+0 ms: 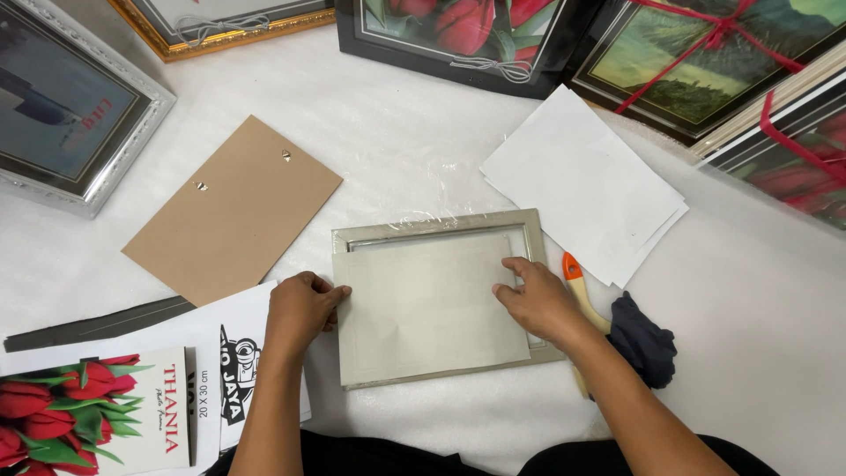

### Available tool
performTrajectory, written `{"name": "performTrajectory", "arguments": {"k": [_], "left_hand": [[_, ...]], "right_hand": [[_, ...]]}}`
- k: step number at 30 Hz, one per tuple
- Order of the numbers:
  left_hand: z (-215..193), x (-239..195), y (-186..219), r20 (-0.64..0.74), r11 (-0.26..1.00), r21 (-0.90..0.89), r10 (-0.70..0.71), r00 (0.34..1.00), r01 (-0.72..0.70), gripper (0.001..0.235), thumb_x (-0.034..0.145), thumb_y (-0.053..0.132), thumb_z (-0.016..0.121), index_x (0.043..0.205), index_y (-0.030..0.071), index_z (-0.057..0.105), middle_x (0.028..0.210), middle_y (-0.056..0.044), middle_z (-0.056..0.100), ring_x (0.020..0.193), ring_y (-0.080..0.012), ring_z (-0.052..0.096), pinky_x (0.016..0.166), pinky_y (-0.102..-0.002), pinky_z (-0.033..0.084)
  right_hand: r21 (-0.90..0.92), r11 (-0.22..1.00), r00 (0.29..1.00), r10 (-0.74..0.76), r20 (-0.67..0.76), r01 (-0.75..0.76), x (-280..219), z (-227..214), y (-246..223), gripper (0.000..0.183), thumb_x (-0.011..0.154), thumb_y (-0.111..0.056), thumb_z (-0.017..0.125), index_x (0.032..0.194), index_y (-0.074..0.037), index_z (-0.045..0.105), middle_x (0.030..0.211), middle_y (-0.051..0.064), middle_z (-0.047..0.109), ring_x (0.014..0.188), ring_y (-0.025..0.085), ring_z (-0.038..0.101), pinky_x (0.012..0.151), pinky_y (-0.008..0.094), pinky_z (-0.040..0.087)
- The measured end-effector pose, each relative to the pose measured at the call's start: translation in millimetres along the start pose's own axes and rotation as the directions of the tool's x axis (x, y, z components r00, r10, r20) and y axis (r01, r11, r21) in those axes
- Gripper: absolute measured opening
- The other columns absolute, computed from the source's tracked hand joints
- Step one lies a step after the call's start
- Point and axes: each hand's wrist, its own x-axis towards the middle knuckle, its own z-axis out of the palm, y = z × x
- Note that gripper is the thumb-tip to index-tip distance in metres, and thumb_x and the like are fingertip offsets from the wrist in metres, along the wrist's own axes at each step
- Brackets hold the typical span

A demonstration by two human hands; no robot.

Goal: Assembling picture frames by inserting backing boards and cleaning the glass surfaces with a cloth.

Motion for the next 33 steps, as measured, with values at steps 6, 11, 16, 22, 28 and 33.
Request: {"name": "performTrajectory", "arguments": {"k": [6, 11, 16, 22, 28, 33], "left_hand": [[5, 4, -3, 0.023, 0.997, -0.079, 0.008, 1.0, -0.007, 0.033, 0.088, 0.014, 0.074, 0.1, -0.016, 0.069, 0.066, -0.023, 0.07, 0.056, -0.0276, 0.073, 0.051, -0.032, 0.059], [12, 3, 1, 0.029, 0.996, -0.023, 0.092, 0.995, -0.092, 0.031, 0.09, 0.019, 0.073, 0.102, -0.01, 0.071, 0.081, -0.024, 0.072, 0.074, -0.0333, 0.074, 0.062, -0.039, 0.06], [17, 6, -6, 0.009, 0.986, -0.062, 0.155, 0.988, -0.155, 0.024, 0.084, 0.015, 0.077, 0.102, -0.001, 0.073, 0.09, -0.019, 0.073, 0.083, -0.0306, 0.073, 0.068, -0.039, 0.059], [-6, -31, 32, 0.041, 0.948, 0.146, 0.281, 0.959, -0.284, 0.081, 0.078, 0.01, 0.083, 0.149, 0.0, 0.045, 0.141, -0.034, 0.045, 0.134, -0.0522, 0.046, 0.109, -0.062, 0.043], [9, -17, 16, 0.17, 0.883, 0.402, 0.189, 0.967, -0.243, 0.125, 0.066, 0.027, 0.096, 0.163, 0.012, 0.018, 0.159, -0.029, 0.022, 0.148, -0.0495, 0.022, 0.118, -0.061, 0.025], [13, -11, 10, 0.129, 0.886, 0.387, 0.223, 0.966, -0.256, 0.12, 0.069, 0.024, 0.094, 0.162, 0.01, 0.02, 0.157, -0.027, 0.026, 0.146, -0.0495, 0.024, 0.116, -0.061, 0.026]], "right_hand": [[-0.118, 0.978, 0.975, -0.154, 0.158, 0.173, -5, -2, 0, 0.054, 0.091, -0.023, 0.057, 0.143, -0.005, 0.058, 0.156, 0.022, 0.046, 0.141, 0.044, 0.046, 0.115, 0.053, 0.04], [-0.212, 0.939, 0.937, -0.204, 0.284, 0.269, -19, -2, -11, 0.056, 0.093, -0.018, 0.056, 0.145, 0.002, 0.051, 0.161, 0.027, 0.034, 0.149, 0.046, 0.032, 0.121, 0.055, 0.03], [-0.366, 0.874, 0.929, -0.211, 0.304, 0.319, 10, 12, 18, 0.06, 0.094, -0.024, 0.059, 0.151, -0.008, 0.048, 0.166, 0.021, 0.027, 0.153, 0.044, 0.022, 0.12, 0.062, 0.027], [-0.471, 0.841, 0.949, -0.144, 0.28, 0.267, 12, 19, 16, 0.075, 0.09, -0.028, 0.066, 0.158, -0.016, 0.036, 0.17, 0.021, 0.016, 0.155, 0.045, 0.015, 0.117, 0.068, 0.025], [-0.605, 0.751, 0.95, -0.093, 0.3, 0.265, -5, 31, -1, 0.095, 0.086, -0.037, 0.073, 0.164, -0.018, 0.022, 0.169, 0.025, 0.008, 0.155, 0.047, 0.01, 0.117, 0.067, 0.026], [-0.652, 0.717, 0.958, -0.076, 0.278, 0.246, -1, 36, 5, 0.096, 0.087, -0.041, 0.072, 0.165, -0.019, 0.019, 0.17, 0.025, 0.008, 0.155, 0.046, 0.01, 0.117, 0.066, 0.027]]}}
